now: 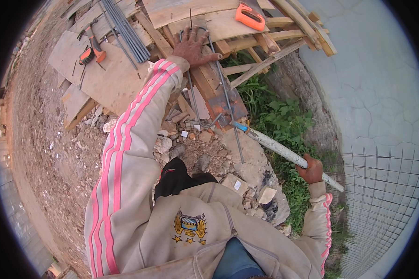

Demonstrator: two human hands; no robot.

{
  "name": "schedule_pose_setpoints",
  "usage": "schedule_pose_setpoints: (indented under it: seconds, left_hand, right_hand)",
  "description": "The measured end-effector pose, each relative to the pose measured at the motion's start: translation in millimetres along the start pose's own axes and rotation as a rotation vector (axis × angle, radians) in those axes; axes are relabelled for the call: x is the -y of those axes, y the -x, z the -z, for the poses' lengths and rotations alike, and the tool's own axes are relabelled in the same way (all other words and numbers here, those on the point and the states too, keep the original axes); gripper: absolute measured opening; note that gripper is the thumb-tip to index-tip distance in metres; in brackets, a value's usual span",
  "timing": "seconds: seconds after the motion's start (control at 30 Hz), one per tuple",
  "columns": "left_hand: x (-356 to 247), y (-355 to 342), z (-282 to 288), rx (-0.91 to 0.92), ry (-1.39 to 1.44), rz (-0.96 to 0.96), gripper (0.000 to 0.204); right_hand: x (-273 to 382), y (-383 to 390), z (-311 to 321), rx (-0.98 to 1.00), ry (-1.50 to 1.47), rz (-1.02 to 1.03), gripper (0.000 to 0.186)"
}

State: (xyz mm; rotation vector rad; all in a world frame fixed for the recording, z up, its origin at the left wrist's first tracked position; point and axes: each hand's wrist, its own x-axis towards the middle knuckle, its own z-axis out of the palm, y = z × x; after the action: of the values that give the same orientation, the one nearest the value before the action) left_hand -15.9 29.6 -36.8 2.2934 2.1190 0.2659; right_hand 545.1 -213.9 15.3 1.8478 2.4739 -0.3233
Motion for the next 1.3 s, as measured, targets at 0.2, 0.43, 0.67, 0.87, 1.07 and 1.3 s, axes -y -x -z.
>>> schedule_pose_setpoints:
  seconds: [0.2, 0.43, 0.67, 0.87, 1.07, 1.3]
  left_hand:
    - [0.3, 1.4, 1.4, 0.004, -0.030, -0.008, 0.116]
    - [2.3, -1.3, -7.9, -0.019, -0.046, -0.016, 0.120]
    - [3.5, 1.2, 1.3, -0.018, -0.082, -0.037, 0.114]
    - [3.7, -2.3, -3.1, -0.036, -0.049, -0.067, 0.112]
    - [1.3, -2.1, 0.3, -0.036, -0.032, -0.059, 0.110]
    - [4.6, -5.9, -10.4, -0.063, 0.034, -0.090, 0.119]
  right_hand:
    - [-21.1, -34.6, 3.1, -0.029, 0.048, 0.109, 0.033]
    - [-27.0, -44.5, -7.9, 0.020, 0.016, 0.096, 0.035]
    - [-7.9, -35.7, -2.4, 0.023, -0.047, 0.018, 0.038]
    - [-67.7, -5.3, -5.7, 0.087, 0.025, -0.120, 0.032]
    - [-38.5, 34.4, -42.2, -0.124, 0.135, -0.358, 0.026]
    - [95.6, 161.3, -108.2, -0.307, 0.116, -0.643, 0.031]
